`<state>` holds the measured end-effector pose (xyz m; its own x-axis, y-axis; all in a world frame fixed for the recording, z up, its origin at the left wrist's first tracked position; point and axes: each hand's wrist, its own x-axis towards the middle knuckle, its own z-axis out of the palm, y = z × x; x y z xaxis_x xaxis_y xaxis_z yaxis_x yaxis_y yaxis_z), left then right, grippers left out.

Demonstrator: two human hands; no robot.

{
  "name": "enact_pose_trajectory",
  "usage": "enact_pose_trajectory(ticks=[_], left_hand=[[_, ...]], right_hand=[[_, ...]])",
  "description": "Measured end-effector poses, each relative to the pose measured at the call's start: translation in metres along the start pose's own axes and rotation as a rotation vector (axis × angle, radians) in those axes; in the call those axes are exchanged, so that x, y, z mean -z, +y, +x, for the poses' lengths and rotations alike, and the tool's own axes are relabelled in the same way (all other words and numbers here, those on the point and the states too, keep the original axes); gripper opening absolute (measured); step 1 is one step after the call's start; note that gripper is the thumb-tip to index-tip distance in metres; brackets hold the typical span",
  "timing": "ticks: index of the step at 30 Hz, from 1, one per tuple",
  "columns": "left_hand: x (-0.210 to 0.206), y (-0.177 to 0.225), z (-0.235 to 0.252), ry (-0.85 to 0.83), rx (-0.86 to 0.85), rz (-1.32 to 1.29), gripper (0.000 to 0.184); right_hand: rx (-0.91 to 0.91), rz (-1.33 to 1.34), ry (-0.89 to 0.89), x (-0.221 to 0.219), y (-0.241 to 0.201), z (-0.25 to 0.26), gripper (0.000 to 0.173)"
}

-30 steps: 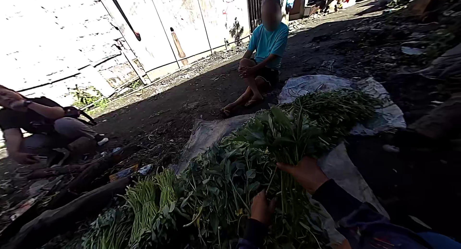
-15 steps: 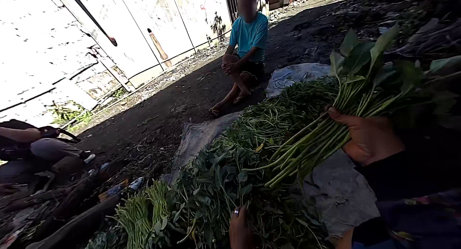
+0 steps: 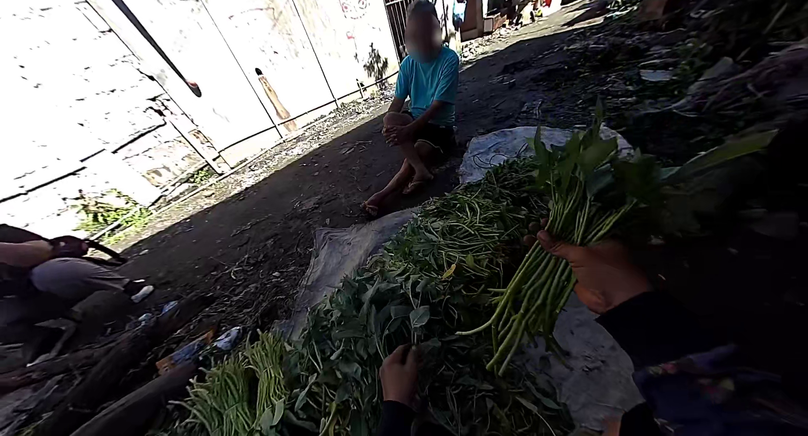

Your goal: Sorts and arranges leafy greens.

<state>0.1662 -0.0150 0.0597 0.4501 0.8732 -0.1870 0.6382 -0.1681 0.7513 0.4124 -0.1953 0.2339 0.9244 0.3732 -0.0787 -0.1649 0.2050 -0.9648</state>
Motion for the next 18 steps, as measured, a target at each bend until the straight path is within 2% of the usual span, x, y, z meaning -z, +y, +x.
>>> enact_pose_trajectory(ticks=[3, 5, 8, 10, 12, 18], left_hand=[[-0.001, 0.002, -0.019, 0.166, -0.096, -0.348, 0.020], [-0.004, 0.013, -0.030, 0.264, -0.109, -0.592, 0.014], [-0.009, 0.031, -0.044, 0.394, -0.138, -0.777, 0.013], [-0.011, 0.043, -0.055, 0.459, -0.162, -0.845, 0.015], [-0.013, 0.054, -0.067, 0.475, -0.167, -0.867, 0.015], [-0.019, 0.062, -0.094, 0.363, -0.262, -0.856, 0.014]], right_hand=[[-0.068, -0.170, -0.032, -0.015, 0.014, -0.004, 0.032], [-0.121, -0.276, -0.037, -0.031, 0.022, -0.011, 0.039], [-0.223, -0.386, -0.055, -0.052, 0.041, -0.025, 0.054], [-0.273, -0.401, -0.082, -0.063, 0.054, -0.037, 0.055], [-0.307, -0.403, -0.117, -0.072, 0.065, -0.049, 0.051], [-0.367, -0.283, -0.129, -0.078, 0.076, -0.066, 0.060]])
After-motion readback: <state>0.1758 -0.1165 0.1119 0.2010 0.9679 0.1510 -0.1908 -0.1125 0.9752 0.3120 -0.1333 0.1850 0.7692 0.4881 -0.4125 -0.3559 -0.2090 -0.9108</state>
